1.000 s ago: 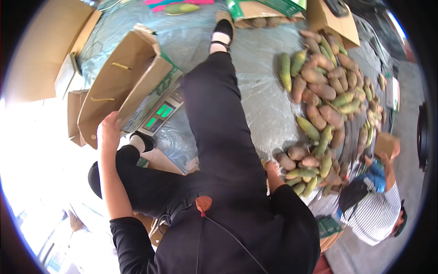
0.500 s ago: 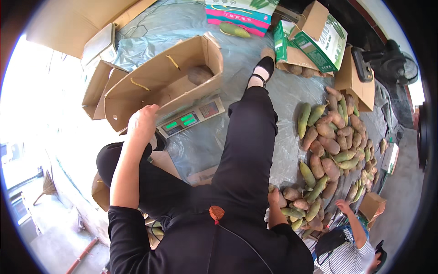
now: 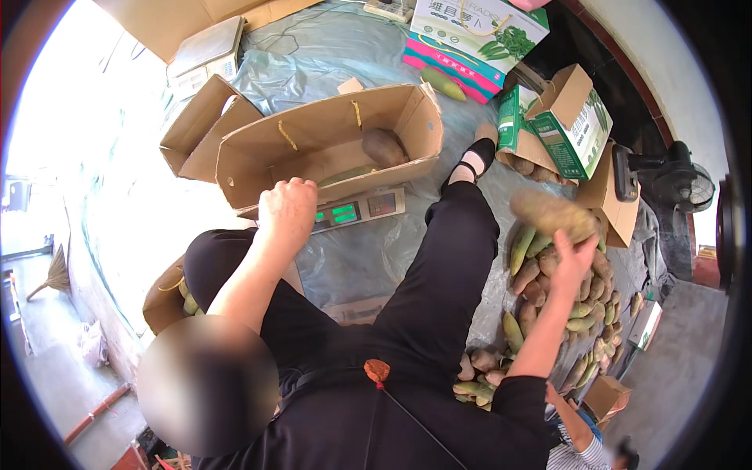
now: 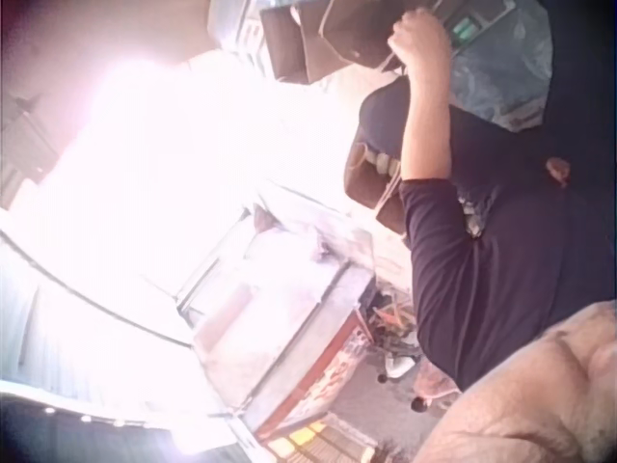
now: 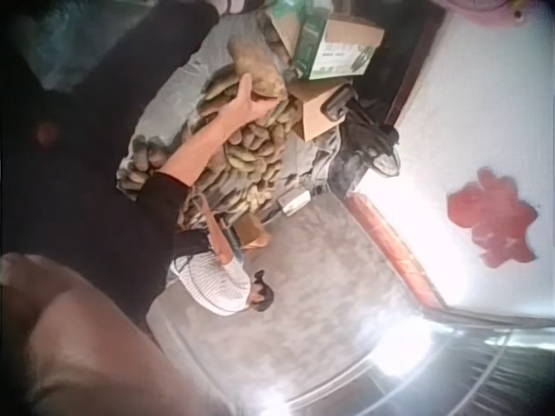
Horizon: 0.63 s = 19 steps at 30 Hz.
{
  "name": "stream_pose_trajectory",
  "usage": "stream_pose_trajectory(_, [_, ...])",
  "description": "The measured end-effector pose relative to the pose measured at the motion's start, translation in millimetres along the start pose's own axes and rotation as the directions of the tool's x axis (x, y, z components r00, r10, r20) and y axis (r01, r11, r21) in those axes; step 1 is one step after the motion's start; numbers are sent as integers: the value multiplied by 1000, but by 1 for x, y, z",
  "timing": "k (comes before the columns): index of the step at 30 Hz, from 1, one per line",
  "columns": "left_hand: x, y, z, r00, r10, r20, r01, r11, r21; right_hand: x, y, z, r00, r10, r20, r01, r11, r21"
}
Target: Sort and pack large vegetables into paper bags and cardboard boxes.
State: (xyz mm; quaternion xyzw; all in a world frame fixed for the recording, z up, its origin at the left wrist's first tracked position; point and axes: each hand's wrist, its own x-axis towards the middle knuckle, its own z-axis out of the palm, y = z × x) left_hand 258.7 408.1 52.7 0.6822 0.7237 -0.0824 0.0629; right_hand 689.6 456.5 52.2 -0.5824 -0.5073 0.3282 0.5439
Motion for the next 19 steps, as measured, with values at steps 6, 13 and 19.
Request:
stream_pose_trajectory(6, [-3, -11, -6, 992, -89, 85, 82, 994, 77, 53, -110, 102, 918, -229, 325, 111, 933, 341])
stream_pose_trajectory(13, [-2, -19, -8, 995, -68, 78, 63, 996, 59, 27, -74, 280, 642, -89, 762, 36, 996, 86])
stream_pose_trajectory(19, [0, -20, -3, 997, -45, 67, 40, 996, 80, -29, -9, 377, 589, 77, 804, 124, 975, -184])
